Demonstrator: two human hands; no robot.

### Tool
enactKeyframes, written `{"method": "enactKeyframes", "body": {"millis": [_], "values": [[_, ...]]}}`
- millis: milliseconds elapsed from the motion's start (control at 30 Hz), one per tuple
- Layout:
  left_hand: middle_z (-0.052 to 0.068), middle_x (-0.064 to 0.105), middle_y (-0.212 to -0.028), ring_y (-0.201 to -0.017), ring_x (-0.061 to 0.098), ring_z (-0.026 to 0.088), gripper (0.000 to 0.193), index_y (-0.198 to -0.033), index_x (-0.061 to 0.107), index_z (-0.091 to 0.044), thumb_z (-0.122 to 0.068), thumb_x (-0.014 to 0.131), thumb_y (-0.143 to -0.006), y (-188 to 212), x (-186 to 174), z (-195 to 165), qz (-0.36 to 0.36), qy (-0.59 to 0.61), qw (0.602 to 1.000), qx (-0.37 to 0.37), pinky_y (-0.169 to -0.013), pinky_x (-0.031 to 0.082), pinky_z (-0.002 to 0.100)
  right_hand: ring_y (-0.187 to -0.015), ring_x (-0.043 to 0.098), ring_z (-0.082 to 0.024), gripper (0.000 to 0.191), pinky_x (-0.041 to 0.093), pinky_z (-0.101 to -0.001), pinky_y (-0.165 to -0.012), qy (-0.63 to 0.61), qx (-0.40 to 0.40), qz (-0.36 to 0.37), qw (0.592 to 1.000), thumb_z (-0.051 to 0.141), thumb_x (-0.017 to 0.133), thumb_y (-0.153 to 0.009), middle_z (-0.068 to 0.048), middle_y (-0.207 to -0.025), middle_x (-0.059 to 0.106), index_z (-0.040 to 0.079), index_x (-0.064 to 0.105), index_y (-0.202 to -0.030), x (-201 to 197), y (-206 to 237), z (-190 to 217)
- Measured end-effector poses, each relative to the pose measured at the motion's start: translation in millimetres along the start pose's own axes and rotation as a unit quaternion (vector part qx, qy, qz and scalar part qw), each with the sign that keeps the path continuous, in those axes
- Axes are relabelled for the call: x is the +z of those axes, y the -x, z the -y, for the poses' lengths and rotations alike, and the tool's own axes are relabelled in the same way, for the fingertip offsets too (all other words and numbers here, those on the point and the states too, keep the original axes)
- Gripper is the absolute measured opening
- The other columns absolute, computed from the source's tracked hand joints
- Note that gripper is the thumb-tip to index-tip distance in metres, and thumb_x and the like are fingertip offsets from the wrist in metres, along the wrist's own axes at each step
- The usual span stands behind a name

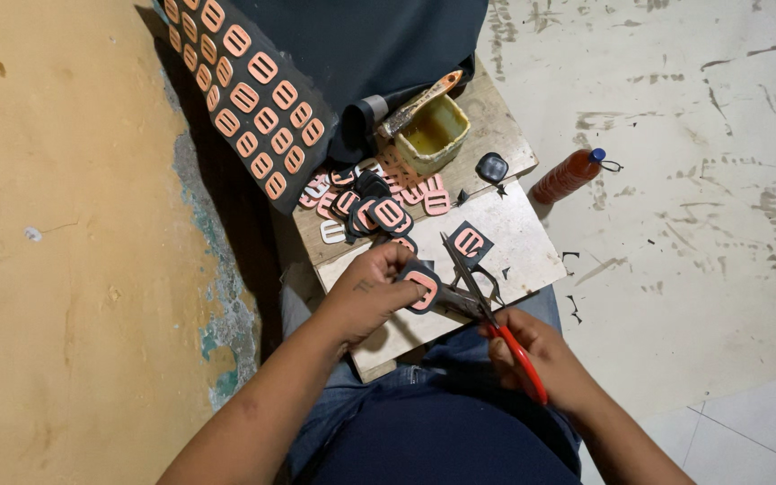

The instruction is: The person sits on the floor and uses red-handled scissors to cut out small rectangular shapes from a black sheet with pink markings. After cutting, they use a cylindrical wooden tool to press and smooth the edges of the cut pieces.

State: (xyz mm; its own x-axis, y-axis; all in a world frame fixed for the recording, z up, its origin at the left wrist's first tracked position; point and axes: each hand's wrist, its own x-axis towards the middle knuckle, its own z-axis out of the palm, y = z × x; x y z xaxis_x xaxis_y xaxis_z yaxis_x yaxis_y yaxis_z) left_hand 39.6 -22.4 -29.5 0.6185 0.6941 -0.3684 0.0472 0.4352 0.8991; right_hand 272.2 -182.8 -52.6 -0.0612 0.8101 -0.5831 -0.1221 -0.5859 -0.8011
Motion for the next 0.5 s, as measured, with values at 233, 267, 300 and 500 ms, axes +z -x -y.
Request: {"method": "enactKeyframes", "body": {"millis": [233, 267, 300, 500], "values": [[0.006, 0.074, -0.095, -0.085, 0.068, 0.010, 0.023, -0.107, 0.069, 0.003, -0.008, 0.071, -0.087, 8.2, 8.6, -2.1, 0.015, 0.039, 0.999, -0.002, -0.080, 0.055, 0.024, -0.074, 0.055, -0.013, 0.040, 0.050, -0.0280, -0.068, 0.047, -0.087, 0.063, 0.993, 0.032, 0.061, -0.095, -0.003, -0.084, 0.056, 0.003, 0.053, -0.122, 13.7, -8.8, -4.8], [0.005, 0.074, -0.094, -0.084, 0.068, 0.010, 0.024, -0.107, 0.066, 0.001, -0.007, 0.071, -0.085, 8.2, 10.0, -2.3, 0.003, 0.027, 1.000, 0.007, -0.078, 0.055, 0.024, -0.075, 0.054, -0.012, 0.040, 0.048, -0.0280, -0.067, 0.041, -0.079, 0.060, 0.994, 0.031, 0.062, -0.095, -0.003, -0.085, 0.055, 0.002, 0.054, -0.122, 15.6, -9.2, -4.3], [0.004, 0.074, -0.092, -0.083, 0.067, 0.010, 0.025, -0.107, 0.064, -0.001, -0.007, 0.071, -0.084, 8.6, 10.8, -2.7, -0.008, 0.016, 1.000, 0.016, -0.076, 0.054, 0.024, -0.075, 0.052, -0.012, 0.040, 0.047, -0.0279, -0.067, 0.036, -0.071, 0.056, 0.995, 0.029, 0.063, -0.094, -0.002, -0.086, 0.055, 0.002, 0.054, -0.122, 17.3, -9.3, -3.6], [0.004, 0.074, -0.089, -0.078, 0.067, 0.009, 0.023, -0.104, 0.072, 0.002, -0.009, 0.071, -0.084, 13.0, 13.7, -5.8, -0.012, -0.022, 1.000, -0.015, -0.072, 0.055, 0.024, -0.074, 0.052, -0.011, 0.037, 0.046, -0.0261, -0.065, 0.047, -0.053, 0.046, 0.996, 0.024, 0.061, -0.093, -0.001, -0.084, 0.055, 0.003, 0.054, -0.122, 21.8, -8.8, 2.4]]}}
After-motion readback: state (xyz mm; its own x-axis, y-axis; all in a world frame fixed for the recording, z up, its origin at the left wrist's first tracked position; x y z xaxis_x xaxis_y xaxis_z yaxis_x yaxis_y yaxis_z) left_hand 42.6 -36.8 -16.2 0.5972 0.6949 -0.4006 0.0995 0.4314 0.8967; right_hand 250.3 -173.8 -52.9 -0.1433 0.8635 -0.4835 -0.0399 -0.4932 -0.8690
